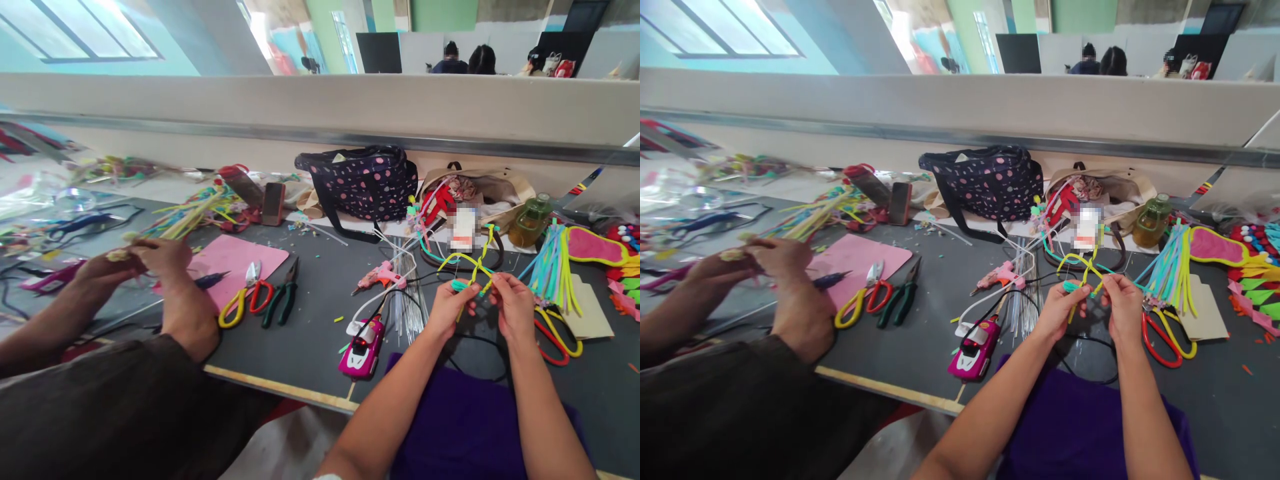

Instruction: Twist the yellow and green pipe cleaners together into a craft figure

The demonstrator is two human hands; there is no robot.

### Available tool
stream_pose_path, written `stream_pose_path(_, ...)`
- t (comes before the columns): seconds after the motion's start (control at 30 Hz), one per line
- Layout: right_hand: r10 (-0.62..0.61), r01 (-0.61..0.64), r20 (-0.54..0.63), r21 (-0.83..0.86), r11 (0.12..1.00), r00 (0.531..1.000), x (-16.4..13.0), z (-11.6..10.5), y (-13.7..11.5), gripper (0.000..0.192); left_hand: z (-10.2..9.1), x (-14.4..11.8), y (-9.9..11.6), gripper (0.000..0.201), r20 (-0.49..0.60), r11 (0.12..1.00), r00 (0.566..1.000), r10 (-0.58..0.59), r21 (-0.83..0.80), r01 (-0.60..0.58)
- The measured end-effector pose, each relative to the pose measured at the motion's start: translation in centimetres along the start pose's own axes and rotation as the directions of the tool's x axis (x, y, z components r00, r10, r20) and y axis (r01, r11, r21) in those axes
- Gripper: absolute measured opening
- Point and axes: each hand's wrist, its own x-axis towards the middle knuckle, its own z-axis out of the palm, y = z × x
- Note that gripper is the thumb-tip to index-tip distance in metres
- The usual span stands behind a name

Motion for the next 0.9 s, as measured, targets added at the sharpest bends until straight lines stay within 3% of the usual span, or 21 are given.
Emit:
stream_pose_path(0.17,0.043,-0.044,0.02,0.032,0.999,0.999,-0.04,0.05,0.03,0.023,0.04,0.05,-0.08,0.041,-0.002,0.999,1.0,-0.002,-0.033,0.002)
stream_pose_path(0.4,0.065,-0.066,0.078,0.008,0.998,0.995,0.09,-0.34,-0.17,0.027,-0.08,0.05,-0.05,0.037,-0.029,0.996,0.996,0.082,0.021,-0.081)
stream_pose_path(0.57,0.058,-0.058,0.082,-0.005,0.998,0.995,0.06,-0.3,-0.27,0.028,-0.15,0.06,0.01,0.035,-0.027,0.998,0.998,0.061,0.006,-0.061)
stream_pose_path(0.77,0.011,-0.01,0.079,-0.019,1.0,0.997,0.07,-0.16,0.24,0.029,-0.04,-0.1,0.04,0.037,-0.005,0.999,0.999,0.043,0.003,-0.043)
stream_pose_path(0.9,-0.046,0.052,0.069,-0.078,0.996,0.997,0.19,-0.33,0.68,0.03,0.01,-0.24,0.08,0.035,-0.012,0.99,0.993,0.115,0.08,-0.114)
